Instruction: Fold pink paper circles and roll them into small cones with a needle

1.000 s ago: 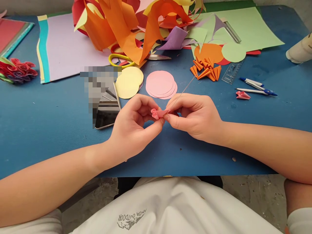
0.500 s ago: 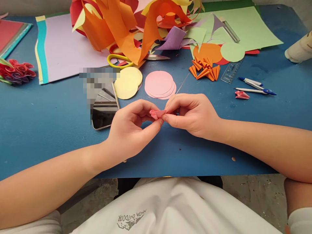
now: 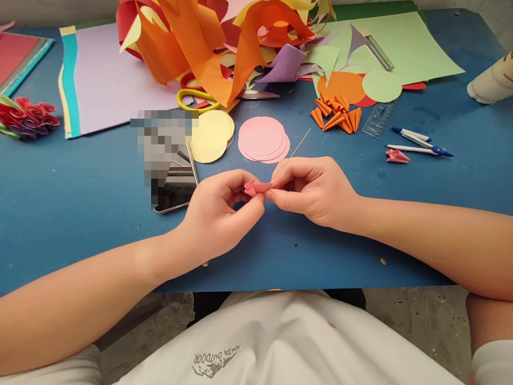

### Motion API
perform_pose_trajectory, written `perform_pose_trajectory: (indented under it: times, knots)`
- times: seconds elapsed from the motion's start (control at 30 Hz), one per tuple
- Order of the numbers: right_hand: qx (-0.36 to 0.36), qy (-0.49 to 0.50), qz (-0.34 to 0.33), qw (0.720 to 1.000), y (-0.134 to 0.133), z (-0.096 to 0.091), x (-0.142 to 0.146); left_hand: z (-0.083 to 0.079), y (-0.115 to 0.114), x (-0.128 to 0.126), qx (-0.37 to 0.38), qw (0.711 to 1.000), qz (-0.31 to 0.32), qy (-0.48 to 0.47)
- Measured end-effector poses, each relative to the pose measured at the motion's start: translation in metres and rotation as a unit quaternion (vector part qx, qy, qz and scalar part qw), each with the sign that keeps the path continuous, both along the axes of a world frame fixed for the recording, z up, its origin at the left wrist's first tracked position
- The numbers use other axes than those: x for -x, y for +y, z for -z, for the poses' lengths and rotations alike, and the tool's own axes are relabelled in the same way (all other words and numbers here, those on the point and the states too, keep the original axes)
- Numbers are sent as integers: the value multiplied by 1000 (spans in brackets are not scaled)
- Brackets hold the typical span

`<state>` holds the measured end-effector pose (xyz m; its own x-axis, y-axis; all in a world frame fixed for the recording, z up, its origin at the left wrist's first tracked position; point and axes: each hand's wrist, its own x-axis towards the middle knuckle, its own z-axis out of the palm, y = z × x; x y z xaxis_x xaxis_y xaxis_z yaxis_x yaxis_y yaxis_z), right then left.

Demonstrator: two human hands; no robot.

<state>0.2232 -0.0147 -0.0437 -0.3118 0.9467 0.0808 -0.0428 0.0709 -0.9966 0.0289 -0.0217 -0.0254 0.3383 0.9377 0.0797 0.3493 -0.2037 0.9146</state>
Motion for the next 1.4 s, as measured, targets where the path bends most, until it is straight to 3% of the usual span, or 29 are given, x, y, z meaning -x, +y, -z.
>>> perform_pose_trajectory:
  times: [0.33,0.5,0.73,1.0,1.4]
  knots:
    - [49,6,-28,998,3,-2,-3,-1,-1,1,37,999,11,-8]
    - [56,8,-17,998,5,-2,-2,1,-3,-2,30,998,-2,-56]
    - [59,25,-12,998,6,0,-1,4,-5,-4,36,993,-12,-111]
    - [69,51,-26,996,6,3,0,-1,-6,-4,44,993,-37,-106]
    - [45,38,-25,998,4,-1,1,4,-3,-4,52,990,-18,-129]
